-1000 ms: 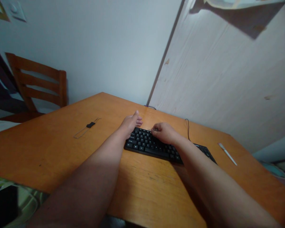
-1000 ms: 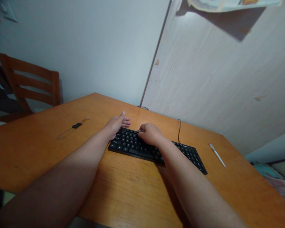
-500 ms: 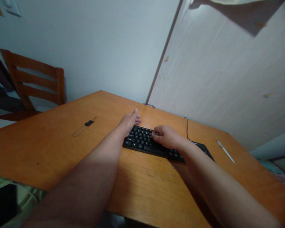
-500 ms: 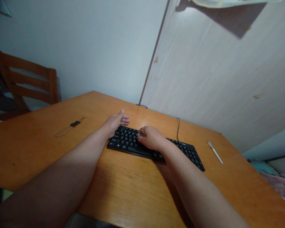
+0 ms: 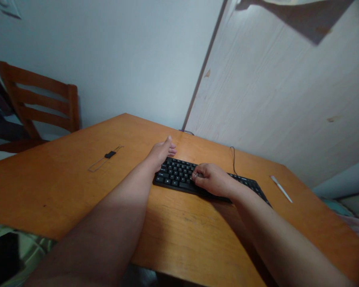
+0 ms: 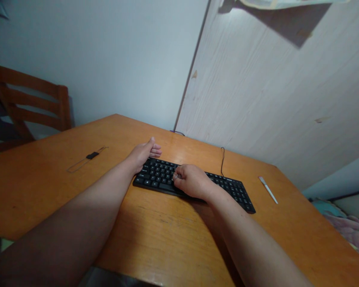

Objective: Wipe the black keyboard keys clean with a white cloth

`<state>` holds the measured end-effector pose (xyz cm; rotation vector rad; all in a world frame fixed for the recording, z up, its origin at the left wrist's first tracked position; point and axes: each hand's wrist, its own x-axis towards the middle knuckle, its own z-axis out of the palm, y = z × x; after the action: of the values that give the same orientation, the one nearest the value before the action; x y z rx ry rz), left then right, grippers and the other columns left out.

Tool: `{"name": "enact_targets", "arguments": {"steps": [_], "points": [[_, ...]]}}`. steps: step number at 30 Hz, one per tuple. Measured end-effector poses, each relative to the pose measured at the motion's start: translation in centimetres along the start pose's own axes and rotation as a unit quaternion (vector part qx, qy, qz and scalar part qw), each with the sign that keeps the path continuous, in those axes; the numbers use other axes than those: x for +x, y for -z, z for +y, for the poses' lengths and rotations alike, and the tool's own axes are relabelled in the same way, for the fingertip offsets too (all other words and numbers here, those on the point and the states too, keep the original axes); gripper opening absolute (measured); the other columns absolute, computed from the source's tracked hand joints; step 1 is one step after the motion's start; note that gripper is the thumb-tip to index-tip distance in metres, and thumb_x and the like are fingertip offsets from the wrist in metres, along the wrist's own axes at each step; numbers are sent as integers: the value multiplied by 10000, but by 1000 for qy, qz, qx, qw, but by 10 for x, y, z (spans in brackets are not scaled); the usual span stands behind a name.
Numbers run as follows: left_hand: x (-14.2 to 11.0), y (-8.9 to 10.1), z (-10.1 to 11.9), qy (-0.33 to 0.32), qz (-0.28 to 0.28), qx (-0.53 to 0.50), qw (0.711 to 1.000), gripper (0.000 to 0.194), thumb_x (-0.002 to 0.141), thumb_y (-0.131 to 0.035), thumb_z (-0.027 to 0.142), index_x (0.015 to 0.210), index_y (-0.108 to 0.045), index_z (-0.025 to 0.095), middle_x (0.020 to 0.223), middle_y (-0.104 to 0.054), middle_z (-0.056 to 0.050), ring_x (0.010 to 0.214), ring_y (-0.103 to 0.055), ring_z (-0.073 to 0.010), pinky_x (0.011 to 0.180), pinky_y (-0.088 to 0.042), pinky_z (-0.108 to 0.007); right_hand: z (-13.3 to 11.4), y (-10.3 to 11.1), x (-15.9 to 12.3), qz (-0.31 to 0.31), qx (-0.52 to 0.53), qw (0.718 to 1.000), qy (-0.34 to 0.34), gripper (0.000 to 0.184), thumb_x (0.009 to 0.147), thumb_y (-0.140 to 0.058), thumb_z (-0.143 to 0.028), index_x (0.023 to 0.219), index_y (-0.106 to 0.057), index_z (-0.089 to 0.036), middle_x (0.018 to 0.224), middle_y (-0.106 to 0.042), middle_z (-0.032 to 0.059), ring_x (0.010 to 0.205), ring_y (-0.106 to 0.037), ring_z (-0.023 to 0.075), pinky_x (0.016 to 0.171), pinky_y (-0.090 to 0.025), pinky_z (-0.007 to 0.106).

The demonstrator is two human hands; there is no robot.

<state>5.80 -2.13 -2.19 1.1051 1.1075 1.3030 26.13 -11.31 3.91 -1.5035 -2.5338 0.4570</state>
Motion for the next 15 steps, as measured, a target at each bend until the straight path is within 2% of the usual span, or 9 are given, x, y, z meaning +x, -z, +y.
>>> {"name": "enact_targets", "arguments": {"steps": [6, 9, 11, 13, 15], "points": [[-2, 1, 1, 2, -2, 14, 1000, 595, 843, -456, 690, 872, -648, 128, 812, -709, -121, 753, -669, -202, 757, -517, -327, 7, 2, -10, -16, 27, 1000, 3, 91, 750, -567, -182, 756, -657, -197, 715, -651, 4, 640, -550, 141, 593, -374, 246], [0, 3, 0, -38, 2, 49, 998, 569, 833, -486, 673, 862, -656, 131, 813, -703, -103, 758, -654, -193, 757, -504, -312, 12, -1, -14, 6, 117, 993, 1, 87, 775, -570, -227, 768, -651, -195, 655, -599, -13, 564, -501, 114, 525, -358, 229], [0, 3, 1, -93, 17, 91, 991, 515, 834, -508, 637, 826, -659, 145, 822, -697, -86, 775, -640, -190, 752, -493, -298, 13, -4, -15, 27, 228, 973, -27, 116, 806, -557, -283, 803, -631, -194, 618, -556, -31, 467, -432, 87, 437, -312, 214], [-5, -1, 6, -151, 28, 131, 979, 461, 847, -511, 600, 805, -657, 165, 839, -692, -70, 797, -629, -190, 739, -482, -287, 11, -7, -14, 37, 341, 937, -60, 159, 819, -556, -348, 850, -600, -198, 607, -539, -48, 378, -371, 69, 358, -255, 204], [-15, -8, 14, -194, 11, 155, 969, 429, 875, -484, 573, 843, -658, 182, 855, -689, -58, 798, -624, -186, 724, -473, -282, 9, -7, -13, 49, 418, 904, -71, 192, 805, -574, -387, 866, -570, -206, 611, -545, -57, 329, -359, 64, 312, -237, 200]]}}
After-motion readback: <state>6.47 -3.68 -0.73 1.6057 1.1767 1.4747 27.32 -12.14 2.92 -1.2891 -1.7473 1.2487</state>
